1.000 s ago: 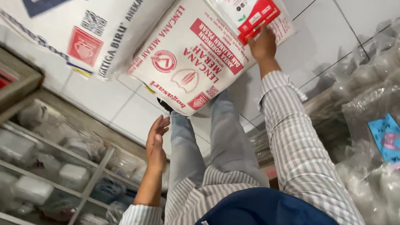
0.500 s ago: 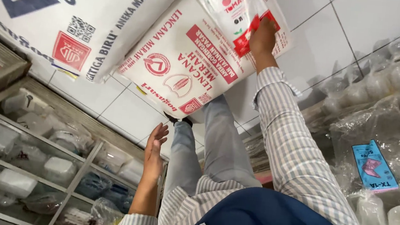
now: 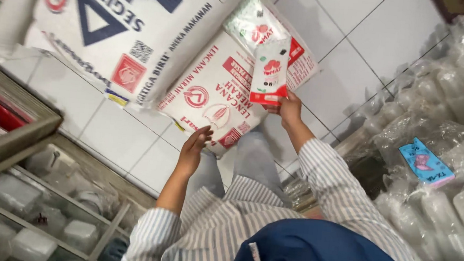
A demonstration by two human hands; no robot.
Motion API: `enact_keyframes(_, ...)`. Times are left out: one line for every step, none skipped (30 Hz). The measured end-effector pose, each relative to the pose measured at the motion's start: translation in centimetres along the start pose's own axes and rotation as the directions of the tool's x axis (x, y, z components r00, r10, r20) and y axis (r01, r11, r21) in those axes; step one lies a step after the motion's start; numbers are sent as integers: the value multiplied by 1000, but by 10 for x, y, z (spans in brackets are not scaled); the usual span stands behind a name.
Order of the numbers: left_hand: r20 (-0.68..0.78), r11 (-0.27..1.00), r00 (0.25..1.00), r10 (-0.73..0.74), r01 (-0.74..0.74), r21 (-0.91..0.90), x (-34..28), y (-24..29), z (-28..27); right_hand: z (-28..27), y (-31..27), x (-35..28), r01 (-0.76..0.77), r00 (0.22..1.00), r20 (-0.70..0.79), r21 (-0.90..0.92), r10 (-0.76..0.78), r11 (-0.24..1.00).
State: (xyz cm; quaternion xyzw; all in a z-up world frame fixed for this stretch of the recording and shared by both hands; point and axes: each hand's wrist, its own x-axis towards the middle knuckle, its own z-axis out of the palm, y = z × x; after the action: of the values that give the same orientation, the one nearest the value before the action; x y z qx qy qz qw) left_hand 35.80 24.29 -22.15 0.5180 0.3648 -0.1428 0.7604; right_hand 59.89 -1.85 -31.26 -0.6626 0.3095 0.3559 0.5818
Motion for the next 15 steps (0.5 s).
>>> enact_keyframes(37,999,999,3,-1,-33,6,4,-6,4,-10,-24,50,998,47,20,-51,999)
enact_keyframes(90,1000,996,6,-4,-23,11,10,-13,9,-15,-55,92,992,87,49,-96,995)
enact_keyframes(143,1000,990,9,-7,-12,16,18,-19,14,-19,-87,133,982,125,80,-142,988)
enact_keyframes(255,997,966,49,-31,-73,20,28,-26,22,-23,-119,188,965,164,108,-204,976)
enact_keyframes(362,990,928,92,-46,-135,23,40,-32,30,-24,-152,242,943,201,137,-266,961)
enact_keyframes(459,972,878,138,-31,-233,25,53,-35,41,-26,-184,296,914,238,167,-330,941)
enact_keyframes(548,947,815,188,-2,-322,27,68,-36,52,-24,-214,320,885,275,231,-377,919)
enact_keyframes(571,898,774,276,4,-440,25,79,-33,64,-17,-246,336,856,301,294,-420,895)
enact_keyframes(581,836,729,362,23,-549,23,91,-31,78,-13,-271,349,825,324,355,-464,867)
enact_keyframes(607,803,700,377,80,-591,21,105,-30,93,-5,-292,357,793,342,412,-505,839)
enact_keyframes(630,766,670,393,140,-627,13,118,-30,110,4,-309,362,758,357,467,-546,807)
enact_keyframes(629,747,651,425,140,-650,-6,125,-32,125,13,-325,362,725,367,517,-583,775)
enact_keyframes(626,727,633,456,140,-672,-25,134,-34,140,21,-338,357,704,364,560,-610,747)
enact_keyframes(628,711,605,489,141,-689,-42,149,-32,154,22,-344,362,677,353,605,-646,709)
enact_keyframes(630,693,575,522,144,-706,-58,166,-29,161,23,-354,366,648,339,647,-682,669)
